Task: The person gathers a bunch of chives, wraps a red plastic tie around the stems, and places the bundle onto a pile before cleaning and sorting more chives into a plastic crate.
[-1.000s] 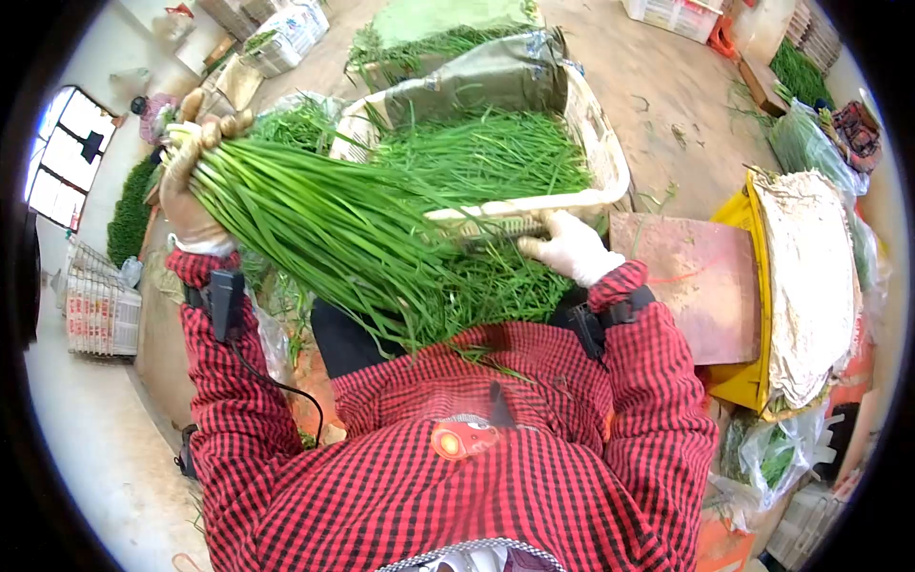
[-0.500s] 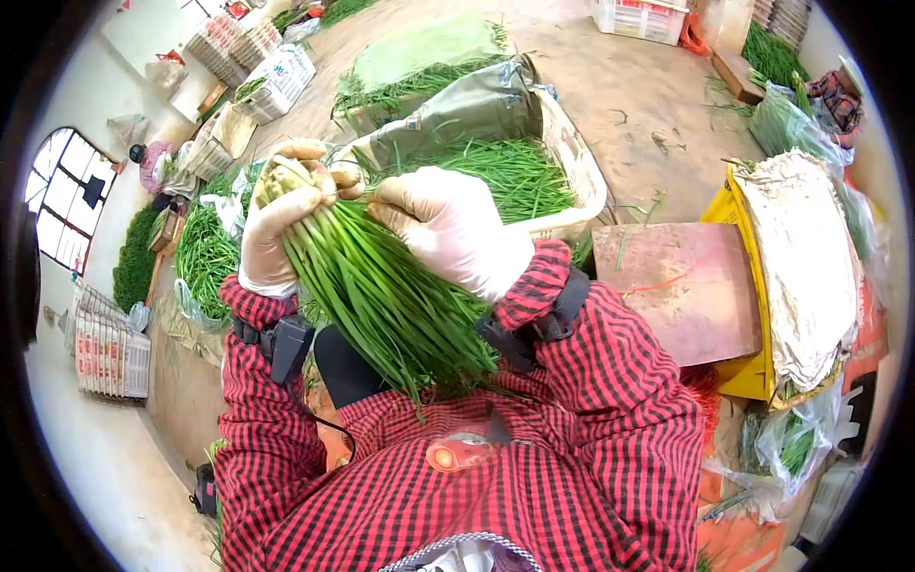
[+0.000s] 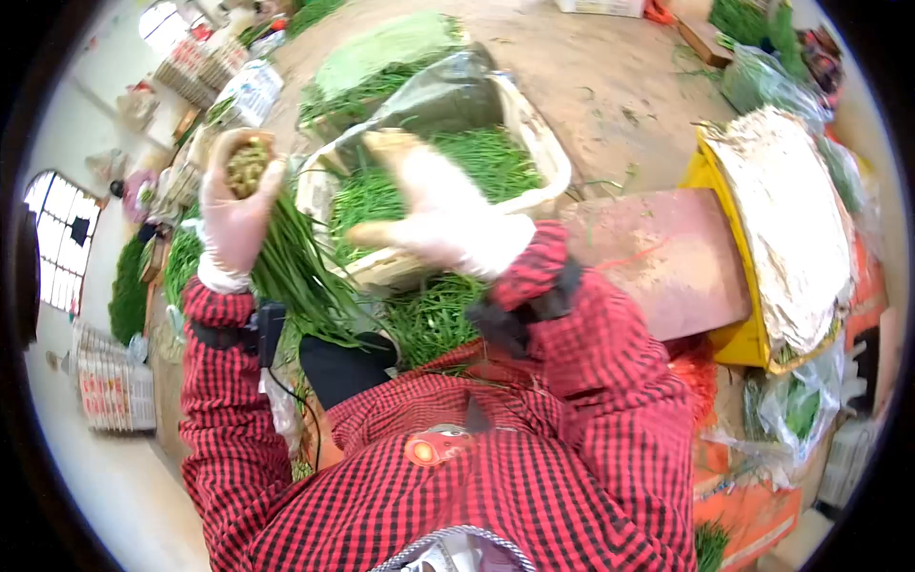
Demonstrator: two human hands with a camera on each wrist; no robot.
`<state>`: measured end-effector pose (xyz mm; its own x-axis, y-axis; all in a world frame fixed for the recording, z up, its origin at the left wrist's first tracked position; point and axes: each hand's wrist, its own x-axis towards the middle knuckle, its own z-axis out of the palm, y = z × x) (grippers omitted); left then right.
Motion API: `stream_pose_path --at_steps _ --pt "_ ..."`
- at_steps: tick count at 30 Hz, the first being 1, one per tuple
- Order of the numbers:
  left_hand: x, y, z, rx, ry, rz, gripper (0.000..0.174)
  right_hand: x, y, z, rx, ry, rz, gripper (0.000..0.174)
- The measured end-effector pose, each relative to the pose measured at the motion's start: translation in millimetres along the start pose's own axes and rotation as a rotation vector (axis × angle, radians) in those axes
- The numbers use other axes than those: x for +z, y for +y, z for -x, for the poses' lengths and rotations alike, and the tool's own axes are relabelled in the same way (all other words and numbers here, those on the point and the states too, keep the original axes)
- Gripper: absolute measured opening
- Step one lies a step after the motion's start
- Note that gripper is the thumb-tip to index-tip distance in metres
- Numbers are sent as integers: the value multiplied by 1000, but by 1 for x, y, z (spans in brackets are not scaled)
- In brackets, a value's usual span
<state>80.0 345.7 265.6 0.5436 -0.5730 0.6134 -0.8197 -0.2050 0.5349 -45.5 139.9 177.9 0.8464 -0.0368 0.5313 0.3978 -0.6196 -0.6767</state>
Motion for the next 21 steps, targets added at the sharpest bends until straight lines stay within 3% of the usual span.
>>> stream_pose_path --at_steps 1,2,3,5,7,10,12,13,15,17,19,21 --pt "10 13 -6 116 13 37 38 3 -20 -1 -67 71 -29 106" --pt "24 28 -10 262 51 136 41 9 -29 -1 -250 197 -64 111" --pt "41 37 -14 296 66 357 43 17 -35 -8 -216 230 -7 120" --pt "65 77 -22 327 136 460 37 3 -34 -7 -267 396 61 123" --pt "78 97 -43 387 43 652 29 -26 -30 -2 -342 569 187 123" --pt "161 104 -76 732 154 881 22 -97 -37 41 -49 506 458 108" --pt "205 117 -69 323 -50 1436 22 -135 -37 72 69 477 640 99" --pt "212 138 -49 -262 -270 1797 25 -153 -33 87 122 463 729 95" --pt "269 143 -35 -539 -339 1820 26 -172 -4 126 301 358 828 86" --pt "340 121 -17 -840 -460 1886 29 -173 40 160 332 325 831 82" --pt "392 88 0 -992 -577 1821 46 -167 86 190 563 247 852 81" --pt "433 35 24 -681 -666 1416 52 -156 149 220 745 213 813 83"
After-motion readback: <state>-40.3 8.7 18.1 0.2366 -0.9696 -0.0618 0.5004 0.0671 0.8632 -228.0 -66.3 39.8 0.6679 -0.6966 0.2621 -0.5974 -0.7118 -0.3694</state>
